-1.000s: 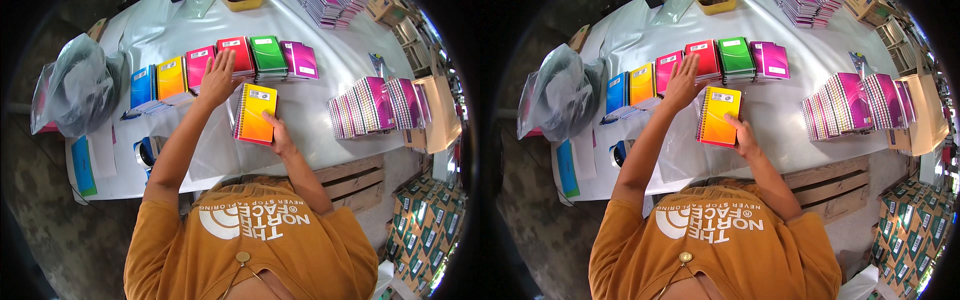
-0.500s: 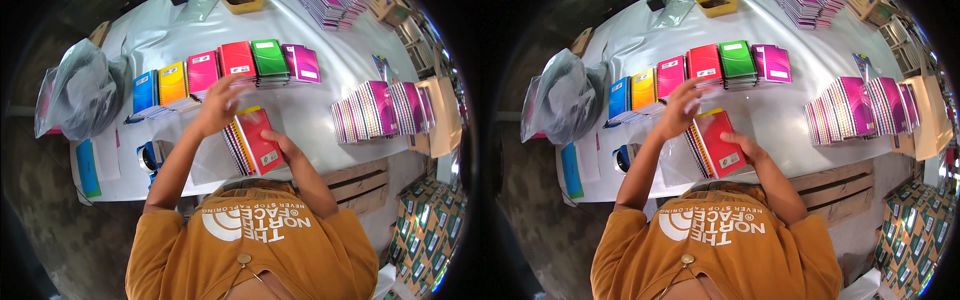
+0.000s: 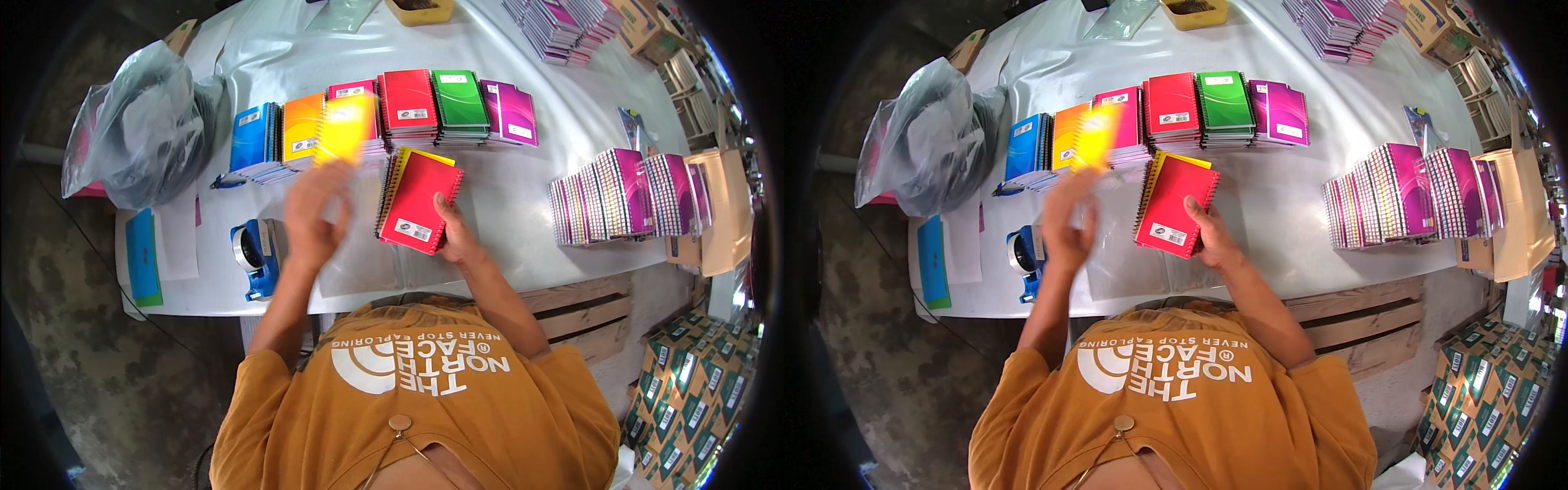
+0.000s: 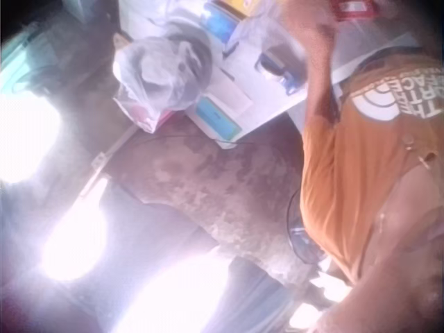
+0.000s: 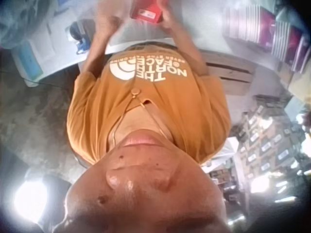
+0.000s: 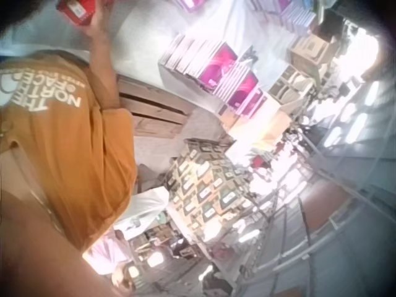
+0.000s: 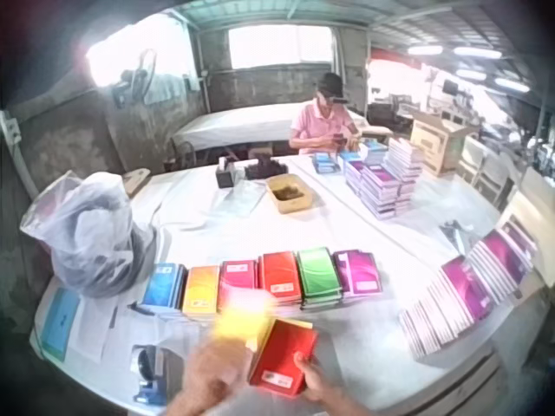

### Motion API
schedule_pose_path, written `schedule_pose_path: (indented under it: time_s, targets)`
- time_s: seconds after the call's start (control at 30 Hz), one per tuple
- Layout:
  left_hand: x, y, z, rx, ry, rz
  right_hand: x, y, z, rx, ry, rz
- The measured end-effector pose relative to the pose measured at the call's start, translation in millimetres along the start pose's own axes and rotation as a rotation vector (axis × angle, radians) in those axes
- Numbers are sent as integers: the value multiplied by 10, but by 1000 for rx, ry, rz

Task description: The person organizes colored notebooks into stacks by color and places them into plastic bags, sealing them with tape.

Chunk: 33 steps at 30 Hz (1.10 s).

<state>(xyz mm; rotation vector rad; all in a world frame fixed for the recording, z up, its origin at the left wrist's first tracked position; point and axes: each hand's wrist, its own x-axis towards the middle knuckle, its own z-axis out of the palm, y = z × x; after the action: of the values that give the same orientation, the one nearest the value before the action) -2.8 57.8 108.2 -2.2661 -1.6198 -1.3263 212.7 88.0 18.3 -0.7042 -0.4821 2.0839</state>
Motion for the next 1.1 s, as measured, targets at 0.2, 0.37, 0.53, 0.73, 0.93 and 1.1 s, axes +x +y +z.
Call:
schedule_pose_path:
  time_s: [0.2, 0.37, 0.53, 0.73, 0.93, 1.1]
  targets:
    - [-227, 272, 158, -33, -262, -10, 14, 74, 34, -69, -37, -15]
    - [87, -30, 49, -3, -229, -458, -84, 1, 109, -155, -43, -1]
    - [34, 112, 230, -217, -559, -605, -117, 101, 105, -146, -44, -4]
    - [110, -1345, -286, 676, -272, -287, -216, 66, -77, -57, -9, 50]
    - [121, -1199, -663, 376, -245, -737, -230, 48, -95, -47, -41, 48]
    - [55, -408, -570, -659, 279, -477, -164, 36, -11, -48, -92, 167]
